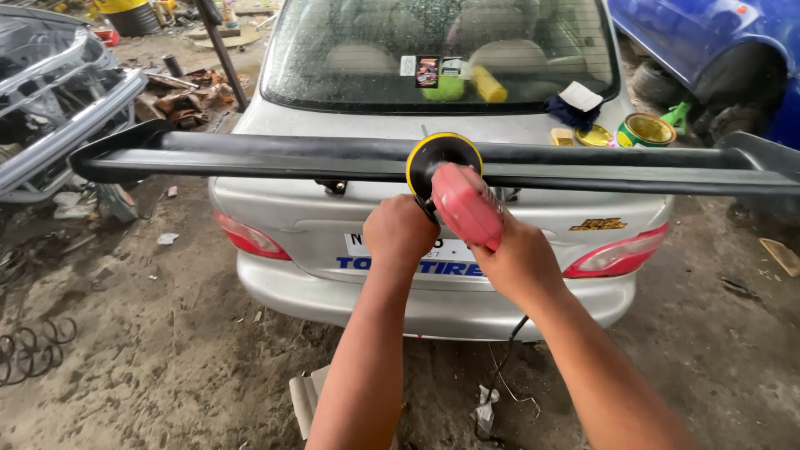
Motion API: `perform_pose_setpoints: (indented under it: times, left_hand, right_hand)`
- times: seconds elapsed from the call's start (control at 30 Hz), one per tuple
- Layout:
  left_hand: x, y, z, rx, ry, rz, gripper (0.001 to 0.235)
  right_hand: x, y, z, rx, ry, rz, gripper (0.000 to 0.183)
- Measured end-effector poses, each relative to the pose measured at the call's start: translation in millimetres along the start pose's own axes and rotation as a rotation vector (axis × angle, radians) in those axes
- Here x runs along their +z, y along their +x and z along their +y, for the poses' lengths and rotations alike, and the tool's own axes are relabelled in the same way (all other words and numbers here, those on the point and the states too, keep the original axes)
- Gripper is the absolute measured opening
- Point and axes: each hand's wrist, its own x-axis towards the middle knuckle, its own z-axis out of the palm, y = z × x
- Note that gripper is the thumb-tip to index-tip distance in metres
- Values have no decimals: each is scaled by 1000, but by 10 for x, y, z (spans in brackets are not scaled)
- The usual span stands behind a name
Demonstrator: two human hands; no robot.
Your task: The person uses a red electric polisher with a yellow pad to polish the black rear spoiler of a silver car. They move the polisher back and forth along the spoiler's surface and then polish the trunk lid below it.
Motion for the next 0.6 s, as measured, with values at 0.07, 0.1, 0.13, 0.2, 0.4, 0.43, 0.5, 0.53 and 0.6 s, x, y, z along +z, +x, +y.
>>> perform_pose_setpoints:
  times: [0.07,0.1,0.13,0.2,0.4,0.43,0.5,0.53,0.6]
  left_hand:
    - [-7,31,-56,-6,16,14,22]
    - [-9,47,-94,-8,32,25,22]
    - [7,13,-103,-19,30,29,22]
    - [33,-59,-136,-34,-18,-2,25]
    - [76,-117,-152,-33,-52,-24,21]
    - [49,-72,-165,-38,-52,-22,21]
    - [0,32,-166,-67,-36,17,29]
    - [-41,37,-186,-66,-37,18,29]
    - [-138,63,-223,-44,-30,70,21]
  right_hand:
    - [-1,39,-63,-2,5,-2,18]
    - [6,63,-97,-1,8,-2,18]
    - [32,34,-77,-9,10,-10,18]
    - [97,-21,-45,-42,-40,-27,16]
    - [77,-85,-50,-45,-64,-60,19]
    - [71,-39,-91,-49,-62,-62,19]
    - [40,59,-161,-20,-47,-51,20]
    - [19,95,-232,-21,-48,-51,20]
    - [-26,188,-381,-52,-31,-36,19]
